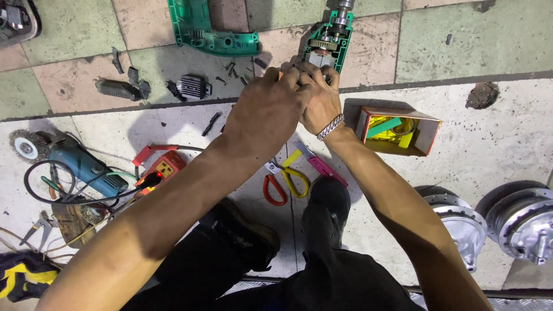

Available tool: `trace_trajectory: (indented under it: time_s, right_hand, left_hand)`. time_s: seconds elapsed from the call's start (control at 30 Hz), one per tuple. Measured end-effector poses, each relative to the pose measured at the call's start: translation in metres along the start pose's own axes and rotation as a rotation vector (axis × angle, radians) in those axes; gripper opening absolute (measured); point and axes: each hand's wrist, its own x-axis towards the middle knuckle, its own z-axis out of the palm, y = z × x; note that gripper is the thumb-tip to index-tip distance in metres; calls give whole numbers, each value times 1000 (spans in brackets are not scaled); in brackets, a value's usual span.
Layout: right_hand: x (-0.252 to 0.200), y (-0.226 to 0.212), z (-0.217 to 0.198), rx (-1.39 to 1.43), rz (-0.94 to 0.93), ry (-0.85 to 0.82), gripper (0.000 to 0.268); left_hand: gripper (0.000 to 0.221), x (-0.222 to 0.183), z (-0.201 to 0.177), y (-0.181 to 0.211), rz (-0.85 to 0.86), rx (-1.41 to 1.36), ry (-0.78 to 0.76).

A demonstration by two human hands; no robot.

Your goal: Reassembling the internal components of a power drill, including the motor, switch, and wiring.

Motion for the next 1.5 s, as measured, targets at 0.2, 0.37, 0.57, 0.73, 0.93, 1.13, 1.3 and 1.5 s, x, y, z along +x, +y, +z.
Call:
trace_trajectory:
  time_s: [0.2,0.37,0.57,0.73,0.93,1.13,1.3,1.5]
  right_hand:
    - [-2,2,-1,84,12,6,24]
    - [-1,0,-1,45,-2,41,13]
    - [-1,1,0,24,-18,60,6]
    - [-3,1,4,83,-5,38,18]
    - [0,-3,-2,-22,17,-3,10]
    - [-2,2,3,61,3,33,14]
    - [-15,15,30,5,-6,60,1]
    - [-9,11,20,-3,-32,52,5]
  left_hand:
    - [8,-7,32,5,-157,-162,-73]
    - [5,-7,23,-2,-83,-199,-117]
    - [11,-7,6,5,-164,-144,-122]
    - [12,-13,35,5,-158,-38,-146]
    - [5,-4,-1,-6,-38,-50,-48]
    - [9,-9,30,3,-331,-170,-213]
    - [11,-6,44,4,-110,-44,-191]
    - [16,-4,23,5,70,-121,-80]
